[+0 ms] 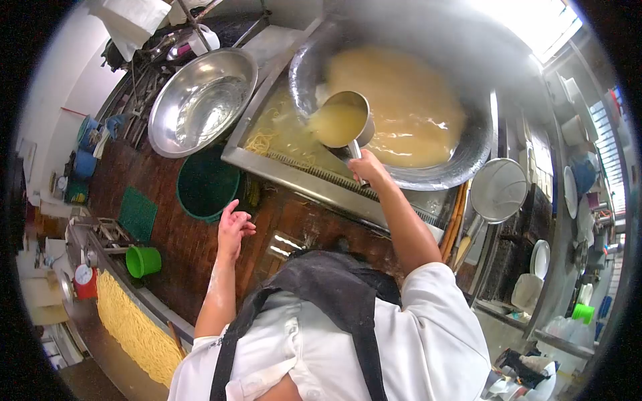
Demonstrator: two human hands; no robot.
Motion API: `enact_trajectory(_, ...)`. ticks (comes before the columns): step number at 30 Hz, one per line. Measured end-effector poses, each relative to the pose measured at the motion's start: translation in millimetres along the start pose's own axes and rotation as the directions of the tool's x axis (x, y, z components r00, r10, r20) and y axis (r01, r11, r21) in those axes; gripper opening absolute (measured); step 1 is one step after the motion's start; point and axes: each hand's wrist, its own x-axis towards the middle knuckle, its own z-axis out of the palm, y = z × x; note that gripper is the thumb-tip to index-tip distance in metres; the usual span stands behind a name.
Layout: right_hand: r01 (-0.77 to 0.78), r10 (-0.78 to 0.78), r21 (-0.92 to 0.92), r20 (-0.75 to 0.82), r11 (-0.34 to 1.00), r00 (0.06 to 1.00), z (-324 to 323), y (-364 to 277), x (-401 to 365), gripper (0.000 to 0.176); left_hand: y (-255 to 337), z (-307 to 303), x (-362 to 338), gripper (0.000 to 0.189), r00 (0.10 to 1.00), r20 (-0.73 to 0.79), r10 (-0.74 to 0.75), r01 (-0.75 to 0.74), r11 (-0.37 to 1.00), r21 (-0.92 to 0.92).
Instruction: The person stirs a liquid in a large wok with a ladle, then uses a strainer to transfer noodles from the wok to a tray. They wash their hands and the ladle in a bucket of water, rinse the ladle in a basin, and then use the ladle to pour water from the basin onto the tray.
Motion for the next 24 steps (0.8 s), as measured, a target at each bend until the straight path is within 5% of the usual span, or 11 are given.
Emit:
enact_trajectory(4, -0.039, 0.032, -0.122, -0.057, 0.992, 0.998, 19, -14, 2, 0.014, -1, -2, -6, 0.055, 1.000, -0.010, 0.008, -0.008, 1.000, -0.011)
enact_trajectory(8, -0.015, -0.028, -0.296, -0.141, 0.955, 0.990, 34, -26, 3, 0.041, -5, -6, -11, 0.055, 0.999, -0.028, 0.016, -0.017, 1.000, -0.025)
enact_trajectory(17, -0.013, -0.072, -0.440, -0.176, 0.898, 0.982, 59, -25, 31, 0.040, -8, -9, -24, 0.054, 0.997, -0.073, 0.009, -0.012, 1.000, -0.029)
enact_trajectory(24, 0.146, -0.362, -0.687, -0.181, 0.712, 0.914, 74, -27, 38, 0.039, -3, -5, -22, 0.053, 0.996, -0.088, 0.029, -0.033, 0.999, -0.040)
